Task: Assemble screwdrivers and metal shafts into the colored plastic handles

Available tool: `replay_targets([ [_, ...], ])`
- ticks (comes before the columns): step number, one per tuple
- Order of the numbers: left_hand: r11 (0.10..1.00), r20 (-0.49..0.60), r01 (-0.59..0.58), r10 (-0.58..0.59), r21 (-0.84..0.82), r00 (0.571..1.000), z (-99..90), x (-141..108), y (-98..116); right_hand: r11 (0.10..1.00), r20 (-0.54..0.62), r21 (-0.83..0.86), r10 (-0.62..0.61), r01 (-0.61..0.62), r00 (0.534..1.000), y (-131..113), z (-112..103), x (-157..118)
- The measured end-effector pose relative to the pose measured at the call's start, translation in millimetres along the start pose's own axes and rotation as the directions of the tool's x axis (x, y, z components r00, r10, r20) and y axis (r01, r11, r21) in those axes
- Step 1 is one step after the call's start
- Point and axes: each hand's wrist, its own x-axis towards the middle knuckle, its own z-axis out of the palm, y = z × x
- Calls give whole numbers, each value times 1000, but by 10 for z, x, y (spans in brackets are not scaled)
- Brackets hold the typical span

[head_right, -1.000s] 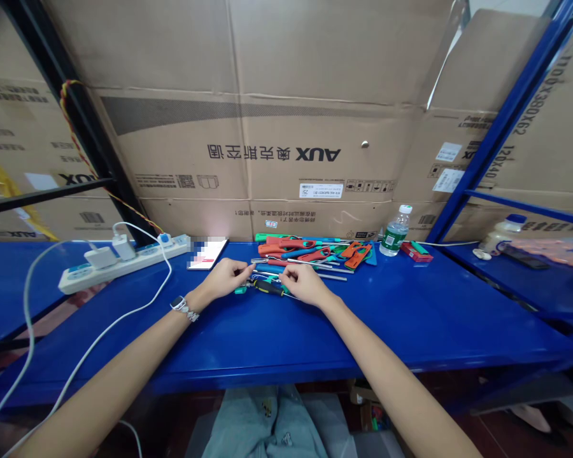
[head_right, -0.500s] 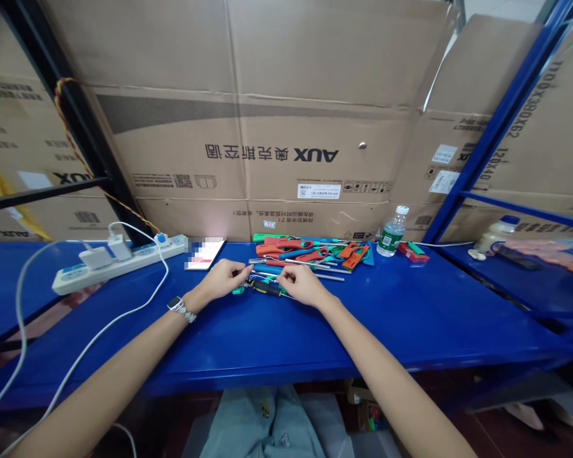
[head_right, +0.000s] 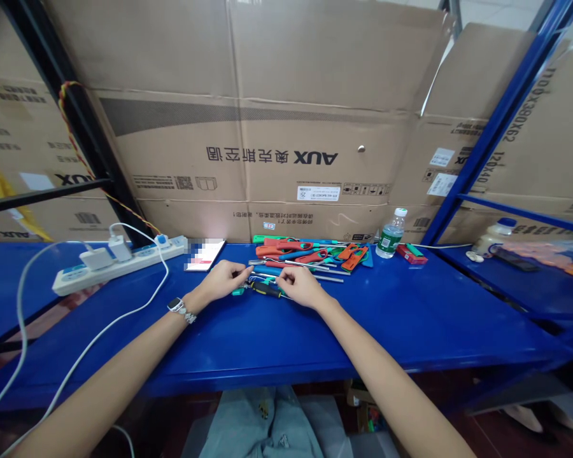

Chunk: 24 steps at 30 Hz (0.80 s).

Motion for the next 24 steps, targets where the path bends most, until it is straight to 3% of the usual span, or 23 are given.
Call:
replay_targets([
  [13,999,11,48,-48,27,999,-10,-8,20,992,26,-124,14,-10,1000,15,101,-20],
  [24,999,8,46,-46,26,999,-12,-13,32,994,30,-110,26,-23,999,17,107,-14],
])
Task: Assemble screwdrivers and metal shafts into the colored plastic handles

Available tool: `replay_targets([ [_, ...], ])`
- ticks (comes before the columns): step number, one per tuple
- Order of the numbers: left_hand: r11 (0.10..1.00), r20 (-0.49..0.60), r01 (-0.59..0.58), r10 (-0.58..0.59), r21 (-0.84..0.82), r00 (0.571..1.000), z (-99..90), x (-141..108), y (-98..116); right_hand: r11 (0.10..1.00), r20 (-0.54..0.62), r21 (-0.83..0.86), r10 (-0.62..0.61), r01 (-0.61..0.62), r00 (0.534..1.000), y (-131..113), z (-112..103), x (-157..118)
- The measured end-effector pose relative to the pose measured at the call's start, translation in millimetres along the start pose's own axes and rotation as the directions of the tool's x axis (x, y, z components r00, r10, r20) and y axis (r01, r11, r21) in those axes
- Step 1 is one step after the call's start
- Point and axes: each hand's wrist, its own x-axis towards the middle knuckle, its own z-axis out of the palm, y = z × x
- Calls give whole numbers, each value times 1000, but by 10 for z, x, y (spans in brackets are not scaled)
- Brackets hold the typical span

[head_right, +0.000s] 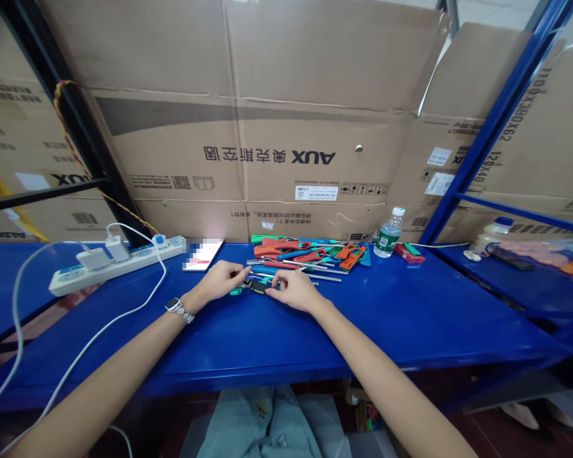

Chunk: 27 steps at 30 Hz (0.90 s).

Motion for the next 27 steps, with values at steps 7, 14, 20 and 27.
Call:
replay_targets([
  [7,1000,4,-1,1,5,1000,-4,5,-9,999,1,43,23,-24,1000,30,-22,4],
  [14,1000,10,12,-12,-4,1000,-1,10,-14,990,-6,-138,3,-4,1000,-23,-21,-10],
  [20,1000,6,14,-14,9,1000,-18,1,18,958,-28,-285,25,-32,999,-115,-29,-33],
  [27,1000,-28,-13,14,24,999,-35,6,17,966,-12,-258,24,-26,1000,-124,-28,-41],
])
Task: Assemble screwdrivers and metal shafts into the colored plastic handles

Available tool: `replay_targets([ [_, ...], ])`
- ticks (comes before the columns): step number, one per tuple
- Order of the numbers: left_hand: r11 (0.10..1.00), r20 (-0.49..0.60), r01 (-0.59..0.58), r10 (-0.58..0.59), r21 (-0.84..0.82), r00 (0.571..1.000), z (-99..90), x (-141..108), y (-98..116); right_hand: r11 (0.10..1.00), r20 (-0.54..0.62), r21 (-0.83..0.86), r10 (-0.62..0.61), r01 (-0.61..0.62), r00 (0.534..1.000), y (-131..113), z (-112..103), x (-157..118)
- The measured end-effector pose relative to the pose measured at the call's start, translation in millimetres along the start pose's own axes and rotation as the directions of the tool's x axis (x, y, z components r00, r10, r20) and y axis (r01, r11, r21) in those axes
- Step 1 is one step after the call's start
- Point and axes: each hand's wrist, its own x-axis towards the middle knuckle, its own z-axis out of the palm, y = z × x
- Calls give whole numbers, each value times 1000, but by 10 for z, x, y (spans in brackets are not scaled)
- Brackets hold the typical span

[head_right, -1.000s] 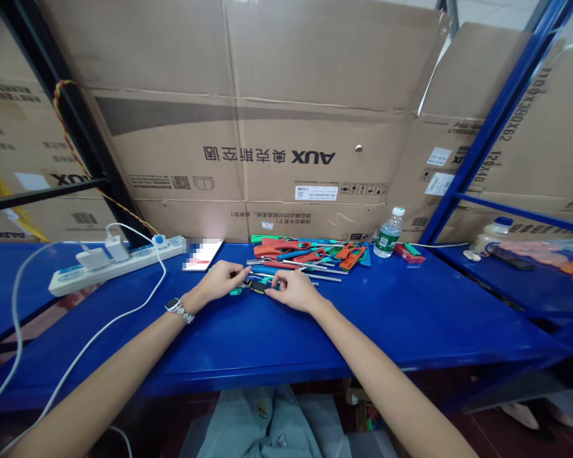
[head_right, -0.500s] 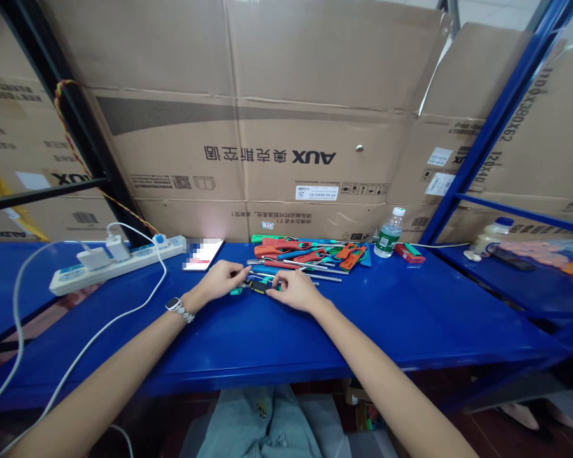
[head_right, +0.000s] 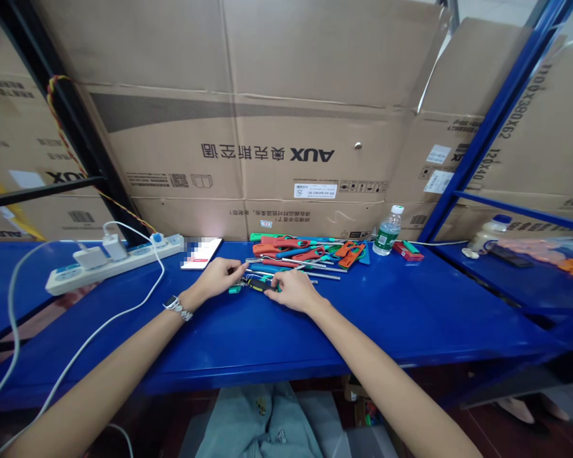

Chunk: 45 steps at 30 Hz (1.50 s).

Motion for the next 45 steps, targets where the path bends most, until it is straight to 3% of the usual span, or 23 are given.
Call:
replay_targets([
  [5,1000,-46,7,-6,30,999,-13,21,-24,937,-59,348,31,-8,998,66,-46,32],
  [9,990,-48,-125,129,72,991,47,93,-69,814,-100,580,111,-33,989,75,-111,82],
  [12,970,-10,-212,215,116,977,122,186,-99,748,-155,663,155,-14,976,74,-165,122],
  [16,970,101,-189,175,150,979,160,311,-104,658,-180,752,240,-24,954,110,-208,152],
  [26,999,138,-46,42,26,990,60,293,-167,588,-167,809,283,-33,944,74,-205,136],
  [33,995,162,-22,38,-99,986,110,266,-242,536,-165,844,305,-26,938,72,-185,150],
  [45,982,146,-21,49,-186,988,138,222,-218,588,-164,807,310,-53,936,94,-173,134],
])
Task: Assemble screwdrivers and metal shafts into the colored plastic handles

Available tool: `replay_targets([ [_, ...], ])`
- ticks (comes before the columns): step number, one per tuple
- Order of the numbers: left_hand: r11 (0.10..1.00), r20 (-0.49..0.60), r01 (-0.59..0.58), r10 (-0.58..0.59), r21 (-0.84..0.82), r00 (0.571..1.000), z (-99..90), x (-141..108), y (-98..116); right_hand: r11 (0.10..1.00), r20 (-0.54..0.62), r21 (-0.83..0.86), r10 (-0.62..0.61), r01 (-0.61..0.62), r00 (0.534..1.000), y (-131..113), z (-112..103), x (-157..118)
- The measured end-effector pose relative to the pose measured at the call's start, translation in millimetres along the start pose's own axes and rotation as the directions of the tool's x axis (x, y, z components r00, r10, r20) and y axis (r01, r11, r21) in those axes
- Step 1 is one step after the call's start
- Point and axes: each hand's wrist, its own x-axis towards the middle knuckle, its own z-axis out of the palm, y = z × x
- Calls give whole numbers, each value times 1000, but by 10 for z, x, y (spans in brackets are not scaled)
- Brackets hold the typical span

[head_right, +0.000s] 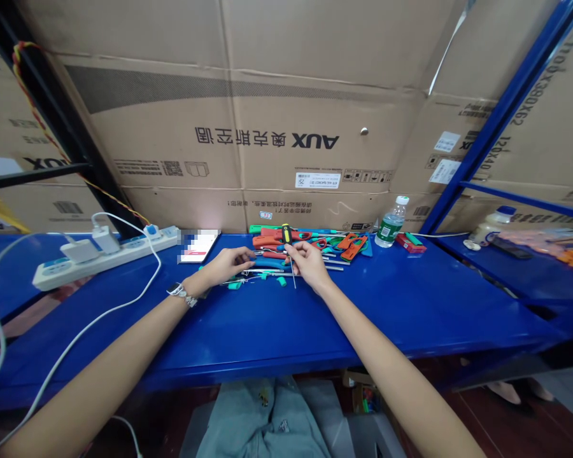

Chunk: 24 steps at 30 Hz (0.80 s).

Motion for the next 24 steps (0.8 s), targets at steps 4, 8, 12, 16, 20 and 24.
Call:
replay_targets([
  [4,1000,2,-7,7,-19,1000,15,7,-28,1000,43,11,6,-6,999,39,26,-4],
  [8,1000,-5,-3,3,-3,1000,38,10,-55,999,68,31,19,-21,998,82,33,2],
  [12,997,-57,-43,47,64,997,67,24,-85,998,61,54,28,-31,998,108,17,15],
  [16,989,-42,-89,95,119,995,85,48,-69,999,48,51,1,-4,999,105,10,16],
  [20,989,11,-62,61,138,998,89,61,-10,998,43,46,-33,31,999,91,26,0],
  [24,997,-12,-34,35,74,999,99,62,17,998,55,38,-49,47,997,78,45,-14],
])
